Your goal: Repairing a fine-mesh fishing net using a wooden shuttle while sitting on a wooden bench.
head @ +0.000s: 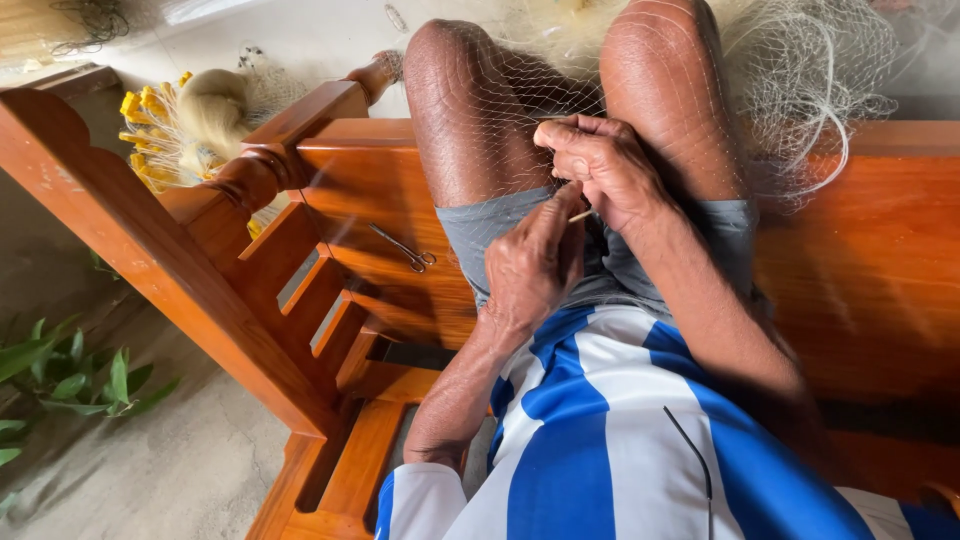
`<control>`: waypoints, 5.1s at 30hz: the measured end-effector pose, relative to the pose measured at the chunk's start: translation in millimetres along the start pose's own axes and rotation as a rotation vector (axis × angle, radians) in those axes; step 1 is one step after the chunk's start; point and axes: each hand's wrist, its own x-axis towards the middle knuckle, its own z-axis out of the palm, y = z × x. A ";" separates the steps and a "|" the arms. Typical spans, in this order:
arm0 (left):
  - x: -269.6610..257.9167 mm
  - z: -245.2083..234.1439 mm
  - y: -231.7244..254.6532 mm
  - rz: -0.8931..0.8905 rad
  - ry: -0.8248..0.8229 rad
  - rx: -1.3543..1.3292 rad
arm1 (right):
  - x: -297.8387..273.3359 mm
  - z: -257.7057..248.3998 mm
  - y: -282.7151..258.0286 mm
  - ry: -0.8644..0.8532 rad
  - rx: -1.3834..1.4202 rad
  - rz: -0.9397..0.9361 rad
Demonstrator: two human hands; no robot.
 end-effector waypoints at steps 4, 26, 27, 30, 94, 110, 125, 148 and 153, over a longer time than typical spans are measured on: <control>3.8 -4.0 10.0 0.130 -0.062 0.157 | 1.0 0.4 -5.8 -0.014 -0.056 -0.012; 99.8 -77.2 -119.6 0.427 -0.271 0.389 | -24.0 15.5 10.3 0.136 -0.443 -0.555; 108.6 -75.7 -123.0 0.491 -0.282 0.440 | -24.4 15.9 11.3 0.131 -0.451 -0.570; 129.7 -79.9 -102.0 0.591 -0.311 0.451 | -24.0 16.3 14.4 0.122 -0.450 -0.596; -10.4 -64.2 -23.8 0.072 -0.025 -0.167 | -88.5 7.8 12.4 0.085 -0.901 -0.813; 2.1 8.6 -37.2 0.320 -0.157 0.435 | -162.7 -7.4 6.3 -0.064 -1.075 -0.914; -22.8 -19.6 -7.0 0.234 0.042 0.229 | -55.4 13.1 35.5 0.053 0.578 -0.314; -21.8 -9.9 41.3 0.078 -0.143 0.110 | -43.6 -0.2 57.8 0.060 0.258 0.009; -17.6 -6.2 35.9 0.084 -0.037 0.001 | -44.6 4.7 44.3 0.018 0.194 -0.080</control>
